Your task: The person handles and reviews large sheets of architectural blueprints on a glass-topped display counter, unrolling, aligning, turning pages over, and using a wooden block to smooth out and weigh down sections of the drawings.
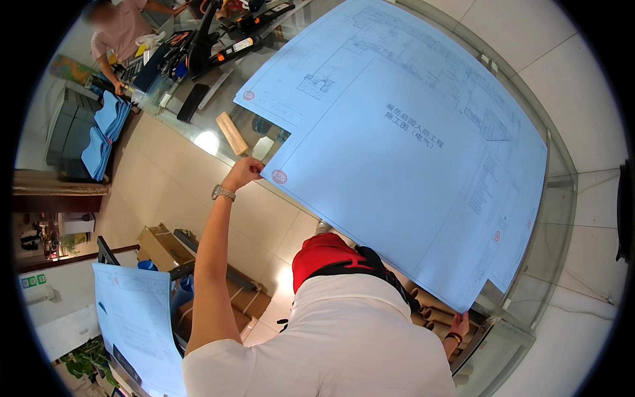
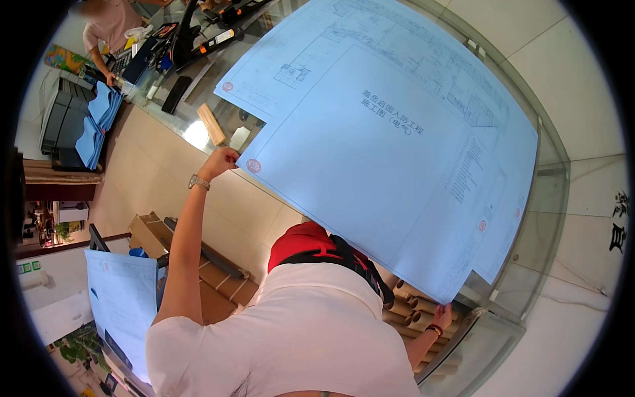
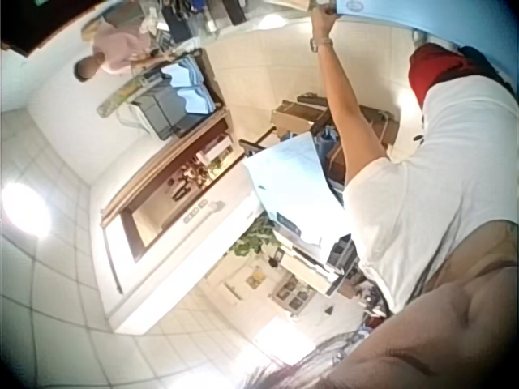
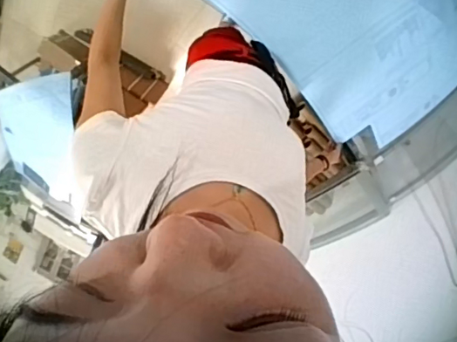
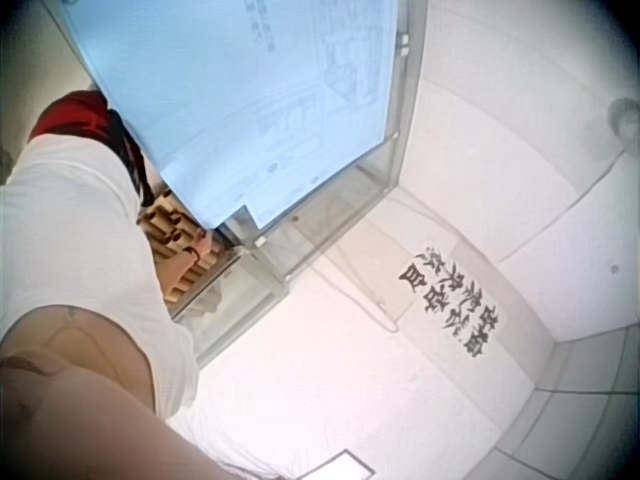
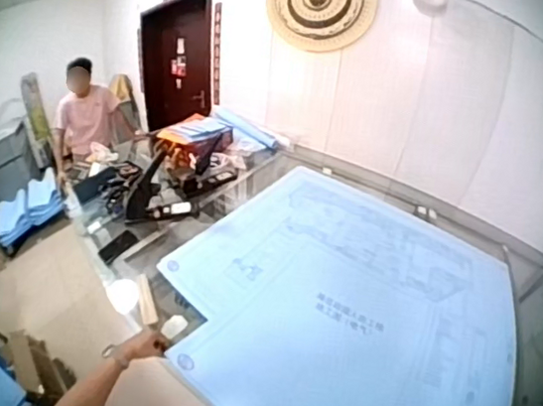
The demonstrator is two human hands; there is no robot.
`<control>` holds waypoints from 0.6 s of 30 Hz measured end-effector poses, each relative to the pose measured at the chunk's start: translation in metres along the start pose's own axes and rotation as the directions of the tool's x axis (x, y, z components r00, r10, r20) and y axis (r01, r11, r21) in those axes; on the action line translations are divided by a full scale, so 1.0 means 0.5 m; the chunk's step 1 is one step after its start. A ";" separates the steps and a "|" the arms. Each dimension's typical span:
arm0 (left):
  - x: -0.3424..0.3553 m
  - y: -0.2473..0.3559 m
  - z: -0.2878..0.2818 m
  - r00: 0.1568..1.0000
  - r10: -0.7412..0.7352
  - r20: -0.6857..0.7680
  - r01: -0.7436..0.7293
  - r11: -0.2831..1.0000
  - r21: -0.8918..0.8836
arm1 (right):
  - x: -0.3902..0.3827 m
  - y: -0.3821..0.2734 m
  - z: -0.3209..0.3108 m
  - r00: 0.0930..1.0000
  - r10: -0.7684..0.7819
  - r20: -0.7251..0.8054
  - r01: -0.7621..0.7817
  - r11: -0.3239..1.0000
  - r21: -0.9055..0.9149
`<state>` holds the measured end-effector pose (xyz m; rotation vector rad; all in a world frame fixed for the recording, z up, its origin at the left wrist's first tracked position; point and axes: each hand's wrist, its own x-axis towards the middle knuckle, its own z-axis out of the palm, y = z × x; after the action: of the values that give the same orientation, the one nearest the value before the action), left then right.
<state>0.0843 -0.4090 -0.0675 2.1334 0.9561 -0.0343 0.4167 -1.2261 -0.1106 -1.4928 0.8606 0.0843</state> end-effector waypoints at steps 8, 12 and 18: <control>-0.030 0.020 0.063 0.948 -0.034 -0.315 -0.053 0.964 -0.261 | -0.024 0.017 0.009 0.997 0.070 0.036 -0.077 0.967 0.243; -0.053 0.064 0.110 0.877 0.184 -0.443 -0.115 0.977 0.179 | -0.075 0.031 0.060 0.978 0.090 0.188 -0.160 0.903 0.400; -0.016 0.065 0.092 0.941 -0.073 -0.331 0.132 0.978 0.161 | -0.138 0.045 0.127 0.981 0.067 0.184 -0.142 0.890 0.434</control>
<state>0.1121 -0.4579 -0.0761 2.2976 1.2996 0.1911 0.3835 -1.1361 -0.1015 -0.9926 0.7645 0.0823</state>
